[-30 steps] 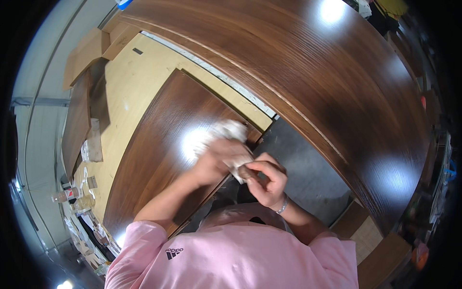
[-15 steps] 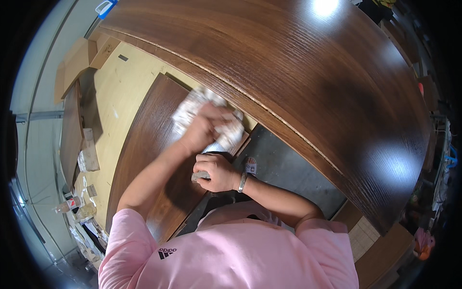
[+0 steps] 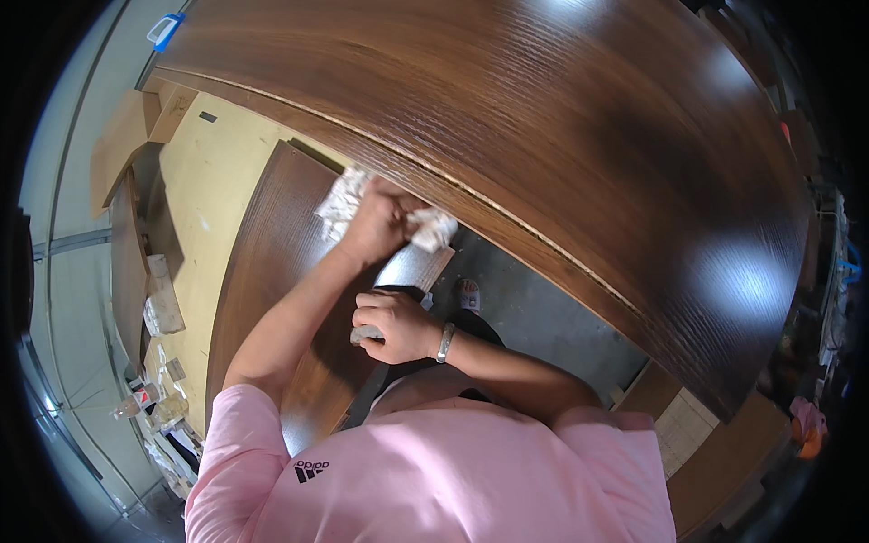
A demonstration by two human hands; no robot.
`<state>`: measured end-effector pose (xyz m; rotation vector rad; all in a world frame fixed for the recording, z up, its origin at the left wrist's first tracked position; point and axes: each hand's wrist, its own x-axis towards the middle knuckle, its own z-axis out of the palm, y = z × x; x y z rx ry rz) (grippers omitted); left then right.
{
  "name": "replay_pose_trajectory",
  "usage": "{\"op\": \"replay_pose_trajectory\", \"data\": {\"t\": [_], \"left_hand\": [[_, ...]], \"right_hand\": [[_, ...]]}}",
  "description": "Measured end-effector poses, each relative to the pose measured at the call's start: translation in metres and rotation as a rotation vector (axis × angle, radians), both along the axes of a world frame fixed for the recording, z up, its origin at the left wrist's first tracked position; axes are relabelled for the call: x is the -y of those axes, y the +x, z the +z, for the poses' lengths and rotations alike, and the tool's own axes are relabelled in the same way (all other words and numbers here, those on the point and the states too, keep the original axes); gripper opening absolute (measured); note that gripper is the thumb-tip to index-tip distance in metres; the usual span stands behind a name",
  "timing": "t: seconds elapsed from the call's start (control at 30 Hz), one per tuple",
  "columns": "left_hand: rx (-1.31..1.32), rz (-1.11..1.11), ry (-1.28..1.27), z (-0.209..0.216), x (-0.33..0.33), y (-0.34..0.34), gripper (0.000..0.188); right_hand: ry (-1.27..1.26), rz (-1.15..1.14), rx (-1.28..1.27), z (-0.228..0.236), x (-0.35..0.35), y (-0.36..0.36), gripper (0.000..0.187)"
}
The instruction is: The person rubs a sanding block along the edges and surface of a wood panel, then wipes the panel with a cloth, repeats the sanding and wiping, and finally applies a liquid from a bottle to the cloth before wiping the panel again.
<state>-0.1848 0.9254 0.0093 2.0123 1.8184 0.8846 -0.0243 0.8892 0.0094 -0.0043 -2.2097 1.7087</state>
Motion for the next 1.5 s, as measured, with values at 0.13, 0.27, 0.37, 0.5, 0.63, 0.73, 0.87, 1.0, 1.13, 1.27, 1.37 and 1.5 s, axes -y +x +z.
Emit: {"op": "replay_pose_trajectory", "data": {"t": [0.13,0.27,0.37,0.5,0.63,0.73,0.87,1.0,1.13,1.27,1.37,1.5], "left_hand": [[-0.003,-0.025,-0.052,-0.004,0.009,0.021,0.035],[0.038,-0.158,0.003,-0.006,0.012,0.021,0.033],[-0.079,0.088,-0.095,-0.009,-0.010,-0.021,0.029],[0.027,-0.061,-0.018,-0.002,0.011,0.025,0.032],[-0.023,-0.064,-0.042,-0.005,0.013,0.007,0.028],[-0.169,0.271,0.120,-0.020,0.006,-0.080,0.017],[-0.051,0.364,-0.035,-0.012,0.020,-0.083,0.033],[-0.068,0.007,-0.133,0.000,0.074,-0.006,0.046],[-0.071,0.435,-0.032,-0.012,0.064,-0.113,0.044],[-0.151,0.669,-0.121,-0.010,0.062,-0.137,0.046],[-0.157,0.447,-0.112,-0.010,0.075,-0.049,0.050],[-0.187,0.394,-0.083,-0.003,0.069,-0.089,0.047]], "right_hand": [[0.002,-0.044,-0.026,-0.004,0.002,0.002,0.016],[0.016,-0.074,-0.025,-0.006,0.006,0.006,0.015],[0.002,-0.008,0.006,-0.002,0.001,0.003,0.015],[-0.024,-0.062,-0.016,-0.009,0.006,0.006,0.015],[-0.022,-0.034,0.011,-0.003,0.001,0.006,0.015],[-0.030,-0.044,-0.050,-0.002,0.005,0.001,0.014],[-0.032,-0.038,-0.001,-0.005,0.002,0.002,0.014],[-0.020,-0.035,-0.018,-0.009,0.003,0.006,0.014],[-0.026,-0.028,-0.034,0.002,0.002,0.003,0.013],[-0.026,-0.003,-0.063,0.000,0.004,-0.001,0.013],[-0.023,-0.052,-0.061,-0.008,-0.002,0.002,0.013],[-0.028,-0.005,-0.051,-0.001,-0.003,0.005,0.012]]}}
